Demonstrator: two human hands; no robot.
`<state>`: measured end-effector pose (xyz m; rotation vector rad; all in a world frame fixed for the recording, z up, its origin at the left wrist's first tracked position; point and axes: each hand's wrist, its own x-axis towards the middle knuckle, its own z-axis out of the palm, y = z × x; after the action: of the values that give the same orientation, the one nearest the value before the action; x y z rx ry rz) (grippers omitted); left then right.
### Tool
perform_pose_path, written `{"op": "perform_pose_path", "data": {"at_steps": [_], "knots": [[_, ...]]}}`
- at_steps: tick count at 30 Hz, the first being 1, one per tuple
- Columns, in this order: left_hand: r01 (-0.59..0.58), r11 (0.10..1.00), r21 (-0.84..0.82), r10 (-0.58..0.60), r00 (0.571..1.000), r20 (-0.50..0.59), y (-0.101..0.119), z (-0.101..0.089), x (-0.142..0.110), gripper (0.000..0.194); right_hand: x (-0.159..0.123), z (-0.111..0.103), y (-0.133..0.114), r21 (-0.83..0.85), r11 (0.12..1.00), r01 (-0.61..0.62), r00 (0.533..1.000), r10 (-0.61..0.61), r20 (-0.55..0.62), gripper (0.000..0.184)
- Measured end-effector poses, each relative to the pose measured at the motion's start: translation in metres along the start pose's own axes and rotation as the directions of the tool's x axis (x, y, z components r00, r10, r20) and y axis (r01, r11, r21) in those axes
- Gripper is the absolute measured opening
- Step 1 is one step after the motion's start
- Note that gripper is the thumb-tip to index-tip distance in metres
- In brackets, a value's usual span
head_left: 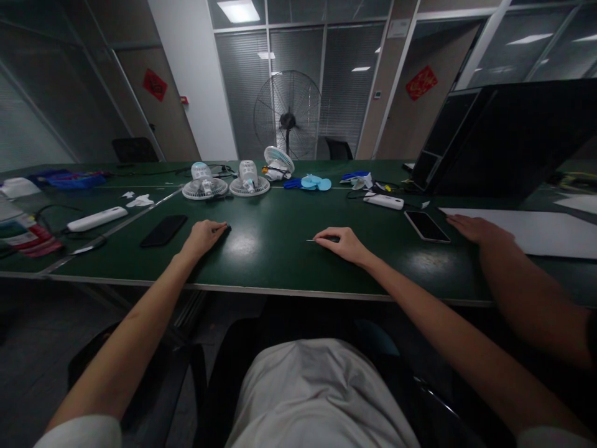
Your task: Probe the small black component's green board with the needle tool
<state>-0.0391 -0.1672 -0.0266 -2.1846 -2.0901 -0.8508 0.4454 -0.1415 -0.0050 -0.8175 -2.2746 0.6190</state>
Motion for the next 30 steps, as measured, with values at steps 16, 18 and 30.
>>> {"op": "perform_pose_path", "data": {"at_steps": [16, 18, 30], "knots": [[-0.165, 0.973, 0.159, 0.156, 0.985, 0.069, 0.029, -0.008, -0.006, 0.032, 0.000, 0.001, -0.002, -0.004, 1.000, -0.006, 1.000, 0.006, 0.001, 0.025], [-0.150, 0.978, 0.147, 0.142, 0.988, 0.069, 0.035, -0.007, -0.005, 0.033, 0.000, 0.001, -0.003, -0.001, 1.000, -0.003, 1.000, 0.003, 0.006, 0.025], [-0.284, 0.951, -0.125, 0.299, 0.946, 0.122, 0.111, 0.028, 0.003, 0.033, 0.001, 0.000, -0.001, 0.002, 1.000, 0.004, 1.000, -0.004, 0.011, 0.024]]}}
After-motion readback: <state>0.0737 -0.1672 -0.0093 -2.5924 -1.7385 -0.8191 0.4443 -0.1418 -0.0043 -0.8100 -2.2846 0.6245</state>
